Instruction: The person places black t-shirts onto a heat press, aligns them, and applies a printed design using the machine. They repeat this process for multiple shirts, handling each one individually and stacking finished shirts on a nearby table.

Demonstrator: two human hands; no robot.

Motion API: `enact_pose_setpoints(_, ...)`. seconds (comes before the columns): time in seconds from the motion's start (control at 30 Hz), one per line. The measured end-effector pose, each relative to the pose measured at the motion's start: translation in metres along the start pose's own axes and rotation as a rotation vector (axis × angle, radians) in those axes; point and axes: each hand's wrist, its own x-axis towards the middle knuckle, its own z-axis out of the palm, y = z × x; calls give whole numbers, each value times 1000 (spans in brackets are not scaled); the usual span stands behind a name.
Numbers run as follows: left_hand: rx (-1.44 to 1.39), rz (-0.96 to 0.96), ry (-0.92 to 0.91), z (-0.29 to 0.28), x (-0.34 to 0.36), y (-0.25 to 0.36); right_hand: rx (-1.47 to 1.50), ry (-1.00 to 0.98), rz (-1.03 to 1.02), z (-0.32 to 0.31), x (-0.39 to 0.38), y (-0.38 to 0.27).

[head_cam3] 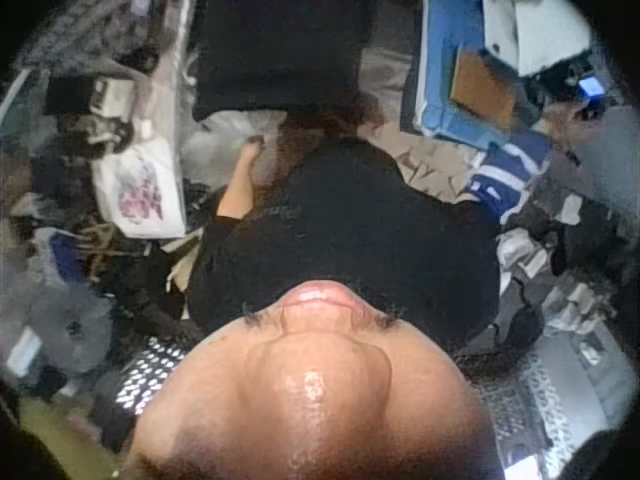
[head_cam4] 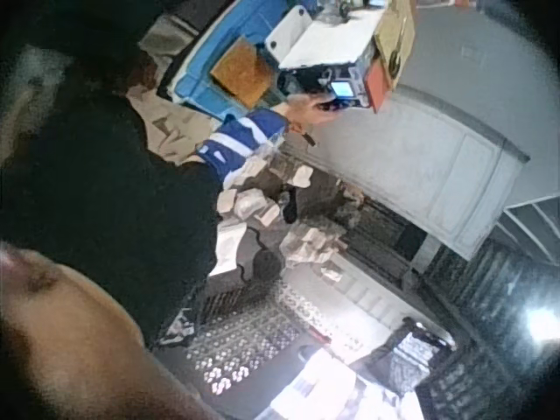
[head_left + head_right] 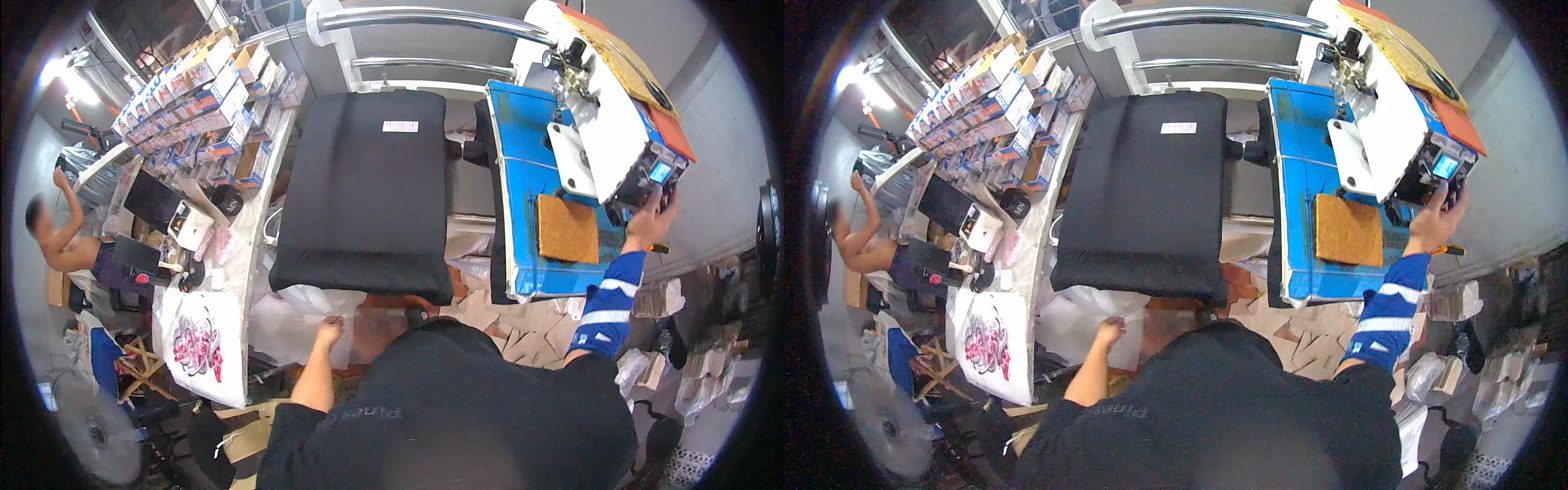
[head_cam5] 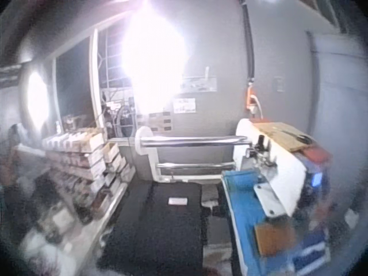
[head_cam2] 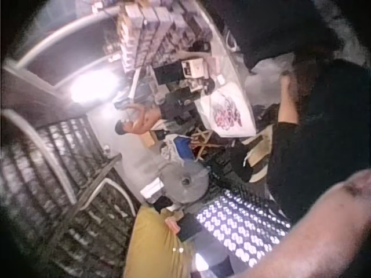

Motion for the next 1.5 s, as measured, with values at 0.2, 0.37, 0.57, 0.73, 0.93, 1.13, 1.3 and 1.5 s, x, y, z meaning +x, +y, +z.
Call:
enact_pose_setpoints(0.2, -223, -344, -162, -97, 26, 22, -91, -115, -19, -16, 1, -3)
enact_pose_setpoints(0.37, -1093, 136, -689, -202, 109, 100, -533, 61, -253, -41, -52, -34)
enact_pose_setpoints(0.57, -631, 0, -573, -189, 184, 262, -236, -224, -195, 20, -146, -140)
enact_pose_setpoints(0.73, -612, 124, -785, -108, 209, 389, -1, -668, 143, 91, -271, -237)
enact_pose_setpoints(0.93, -993, 487, -269, -160, 345, 457, 321, -1132, 44, 155, -336, -340)
enact_pose_setpoints(1.13, -569, 935, -152, -79, 118, 566, 374, -1130, 819, 157, -281, -295)
enact_pose_setpoints(1.3, 121, 2119, -651, -26, -93, 530, 703, -1087, 1130, 202, -151, -302)
enact_pose_setpoints(1.5, -167, 2188, -232, -10, -179, 548, 504, -884, 251, 45, -68, -379)
